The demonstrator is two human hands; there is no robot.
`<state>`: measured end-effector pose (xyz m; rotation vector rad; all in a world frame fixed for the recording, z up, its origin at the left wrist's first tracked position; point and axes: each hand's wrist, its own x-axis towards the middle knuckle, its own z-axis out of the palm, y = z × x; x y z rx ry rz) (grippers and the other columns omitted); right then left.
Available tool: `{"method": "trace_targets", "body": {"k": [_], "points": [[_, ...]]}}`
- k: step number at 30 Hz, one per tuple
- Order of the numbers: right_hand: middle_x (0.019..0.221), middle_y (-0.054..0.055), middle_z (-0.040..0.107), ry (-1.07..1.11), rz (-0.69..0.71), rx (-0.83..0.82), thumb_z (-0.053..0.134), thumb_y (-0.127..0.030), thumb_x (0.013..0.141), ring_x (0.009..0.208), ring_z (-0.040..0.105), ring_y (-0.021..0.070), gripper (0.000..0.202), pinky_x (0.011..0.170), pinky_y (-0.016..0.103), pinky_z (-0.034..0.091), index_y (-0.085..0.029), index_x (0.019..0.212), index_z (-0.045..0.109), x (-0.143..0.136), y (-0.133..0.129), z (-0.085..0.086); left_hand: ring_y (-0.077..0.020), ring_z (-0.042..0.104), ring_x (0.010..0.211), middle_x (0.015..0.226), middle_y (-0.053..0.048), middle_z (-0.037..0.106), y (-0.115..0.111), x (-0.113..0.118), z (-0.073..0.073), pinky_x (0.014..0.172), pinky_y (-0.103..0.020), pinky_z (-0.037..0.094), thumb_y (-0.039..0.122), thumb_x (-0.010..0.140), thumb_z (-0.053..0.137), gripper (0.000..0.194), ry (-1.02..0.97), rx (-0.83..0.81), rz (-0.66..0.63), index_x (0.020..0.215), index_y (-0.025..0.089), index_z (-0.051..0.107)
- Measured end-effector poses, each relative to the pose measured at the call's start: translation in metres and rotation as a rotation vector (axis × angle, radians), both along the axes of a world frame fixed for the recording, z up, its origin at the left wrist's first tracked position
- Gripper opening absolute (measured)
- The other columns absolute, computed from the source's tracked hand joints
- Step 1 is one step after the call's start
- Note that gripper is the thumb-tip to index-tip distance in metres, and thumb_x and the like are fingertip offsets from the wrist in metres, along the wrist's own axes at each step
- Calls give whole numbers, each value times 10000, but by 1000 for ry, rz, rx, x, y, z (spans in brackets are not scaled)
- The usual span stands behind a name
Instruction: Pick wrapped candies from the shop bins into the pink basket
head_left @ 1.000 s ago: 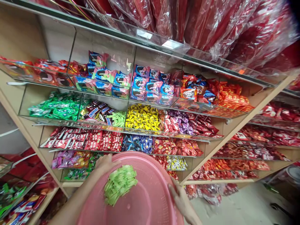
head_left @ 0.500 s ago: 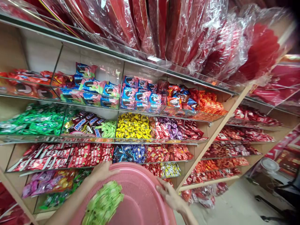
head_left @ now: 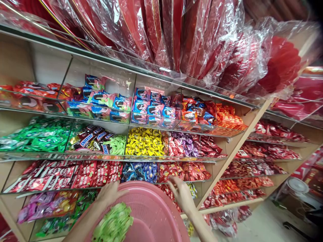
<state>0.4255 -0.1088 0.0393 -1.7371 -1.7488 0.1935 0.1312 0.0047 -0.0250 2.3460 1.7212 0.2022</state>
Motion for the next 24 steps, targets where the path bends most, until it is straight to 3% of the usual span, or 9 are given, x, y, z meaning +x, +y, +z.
{"method": "trace_targets", "body": {"k": [4, 8, 11, 15, 24], "points": [[1086, 79, 587, -225, 154, 218, 315, -219, 894, 1021, 506, 189, 342, 895, 309, 386, -187, 1164, 522, -3, 39, 67, -304, 623, 914, 932, -150, 678, 2, 2, -5, 739, -369, 455, 705, 698, 363, 615, 0, 15, 7, 899, 173, 596], [1099, 76, 575, -451, 269, 163, 331, -80, 845, 998, 480, 181, 407, 872, 305, 375, -177, 1203, 499, -5, 76, 102, -316, 626, 900, 913, -154, 678, 3, 3, -6, 726, -388, 458, 699, 725, 322, 622, -4, 33, -7, 906, 166, 588], [1086, 70, 590, -580, 322, 91, 349, -17, 799, 985, 481, 177, 458, 855, 292, 365, -178, 1197, 506, -9, 93, 112, -318, 629, 892, 906, -158, 680, 4, 5, -3, 719, -391, 458, 683, 742, 310, 614, 2, 42, -4, 921, 163, 584], [1068, 76, 620, -673, 359, 43, 432, -33, 778, 998, 496, 192, 382, 834, 290, 363, -172, 1108, 562, -13, 104, 117, -319, 631, 891, 906, -155, 684, 6, 10, 0, 721, -390, 457, 687, 726, 348, 613, 9, 61, -6, 936, 163, 584], [1031, 59, 654, -575, 466, 125, 535, -108, 781, 916, 535, 197, 306, 784, 300, 394, -192, 1072, 580, -8, 116, 109, -323, 632, 882, 895, -162, 686, 7, 16, 2, 720, -389, 459, 683, 719, 387, 599, 32, 84, 9, 908, 153, 594]]}}
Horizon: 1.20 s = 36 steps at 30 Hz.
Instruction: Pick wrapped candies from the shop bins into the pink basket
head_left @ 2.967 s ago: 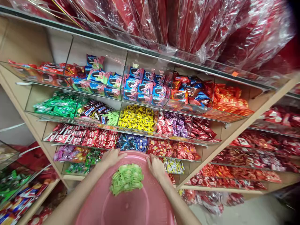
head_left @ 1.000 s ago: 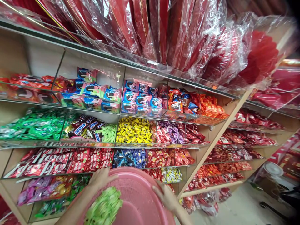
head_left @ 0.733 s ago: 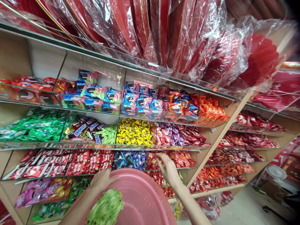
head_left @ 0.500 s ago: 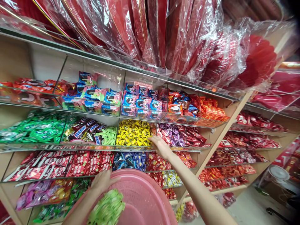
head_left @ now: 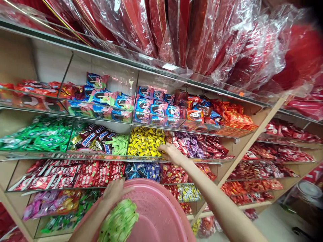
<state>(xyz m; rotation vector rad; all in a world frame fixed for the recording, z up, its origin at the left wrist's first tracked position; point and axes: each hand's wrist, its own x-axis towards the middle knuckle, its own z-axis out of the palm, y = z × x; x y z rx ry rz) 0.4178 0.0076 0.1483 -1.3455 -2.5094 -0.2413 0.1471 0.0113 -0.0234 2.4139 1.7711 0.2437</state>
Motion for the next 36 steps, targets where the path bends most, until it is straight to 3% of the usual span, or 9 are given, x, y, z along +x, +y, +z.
{"method": "trace_targets", "body": {"k": [5, 9, 11, 14, 17, 20, 22, 31, 36], "points": [[985, 75, 646, 145, 31, 47, 541, -165, 806, 883, 530, 188, 285, 786, 317, 410, -172, 1090, 563, 3, -4, -2, -315, 636, 872, 890, -154, 687, -2, 0, 4, 712, -384, 466, 697, 729, 333, 634, 8, -24, -8, 931, 157, 597], [1002, 66, 624, 338, 11, 133, 516, -227, 835, 903, 525, 185, 273, 806, 333, 411, -198, 1106, 539, -1, -25, 3, -315, 632, 885, 910, -167, 680, -2, 1, 3, 723, -387, 464, 693, 748, 281, 669, 13, -27, 1, 962, 143, 597], [1001, 57, 616, 466, 11, 156, 514, -261, 840, 892, 532, 173, 255, 814, 328, 413, -212, 1089, 540, -14, -40, -3, -324, 633, 877, 899, -172, 680, -3, 1, 2, 711, -394, 466, 697, 750, 266, 685, 20, -20, 0, 968, 138, 595], [969, 46, 616, 545, 63, 34, 522, -263, 833, 841, 543, 154, 232, 796, 308, 420, -217, 1059, 550, -46, -59, -38, -329, 634, 867, 877, -174, 681, -3, 1, 1, 699, -397, 467, 704, 749, 258, 693, 20, -14, -6, 978, 139, 588], [924, 36, 627, 417, 77, -253, 518, -161, 797, 870, 543, 160, 201, 774, 280, 412, -205, 985, 574, -75, -70, -97, -316, 635, 864, 868, -161, 682, -3, -1, 1, 702, -383, 462, 700, 750, 262, 671, 9, -16, -9, 963, 154, 587], [850, 19, 634, 275, -143, -433, 501, -81, 726, 785, 553, 148, 206, 675, 241, 387, -193, 878, 581, -83, -74, -151, -306, 636, 859, 869, -152, 683, -2, -2, 1, 709, -373, 458, 700, 750, 265, 654, -1, -21, -18, 940, 164, 588], [827, 21, 638, 206, -254, -489, 503, -89, 705, 769, 557, 157, 193, 638, 242, 368, -192, 848, 581, -79, -75, -173, -305, 638, 852, 869, -150, 683, -1, -2, 1, 709, -371, 457, 704, 746, 271, 651, 0, -24, -18, 930, 166, 588], [991, 105, 637, 88, -425, -556, 460, -155, 771, 922, 581, 222, 250, 725, 296, 402, -172, 997, 567, -79, -84, -214, -297, 636, 870, 883, -158, 685, -2, -1, 5, 726, -362, 454, 693, 744, 306, 643, 6, -67, -14, 958, 157, 590], [1025, 84, 627, 250, -428, -426, 458, -208, 815, 904, 596, 208, 244, 715, 280, 426, -189, 1044, 541, -86, -83, -208, -304, 639, 862, 891, -153, 685, -2, -1, 2, 710, -366, 462, 699, 749, 274, 659, 11, -33, -12, 942, 155, 592]]}}
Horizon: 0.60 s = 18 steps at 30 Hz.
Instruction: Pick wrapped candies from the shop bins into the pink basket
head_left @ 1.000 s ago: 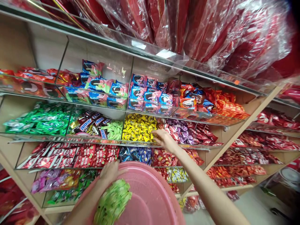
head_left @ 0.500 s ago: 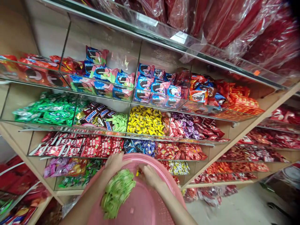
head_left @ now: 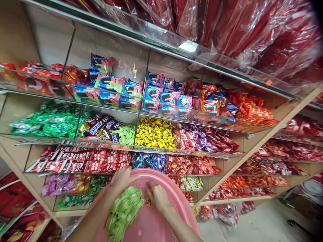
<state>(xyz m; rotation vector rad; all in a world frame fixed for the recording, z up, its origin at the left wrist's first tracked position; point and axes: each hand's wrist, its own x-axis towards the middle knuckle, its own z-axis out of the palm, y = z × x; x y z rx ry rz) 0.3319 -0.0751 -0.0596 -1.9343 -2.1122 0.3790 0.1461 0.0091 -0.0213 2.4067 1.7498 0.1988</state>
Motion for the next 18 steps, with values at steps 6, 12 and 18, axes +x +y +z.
{"method": "trace_targets", "body": {"k": [6, 12, 18], "points": [[878, 51, 623, 250, 106, 365, 378, -259, 887, 786, 583, 167, 221, 694, 269, 441, -206, 1000, 562, -4, 7, 68, -305, 643, 859, 889, -138, 688, 1, -1, -4, 685, -355, 463, 695, 751, 298, 632, -21, 4, 19, 949, 166, 582], [965, 74, 600, 209, 155, 688, 399, -218, 885, 916, 529, 182, 228, 824, 314, 423, -197, 1051, 554, 27, 30, 159, -311, 640, 868, 890, -158, 686, -2, 1, -2, 685, -353, 457, 667, 771, 302, 626, -16, -3, 39, 983, 143, 572], [918, 72, 579, -160, 269, 474, 510, -157, 821, 894, 517, 193, 229, 778, 309, 415, -181, 1030, 602, 64, 71, 204, -315, 643, 850, 865, -156, 686, -2, 0, -3, 677, -369, 465, 689, 761, 272, 651, -18, 16, 32, 965, 152, 579]]}}
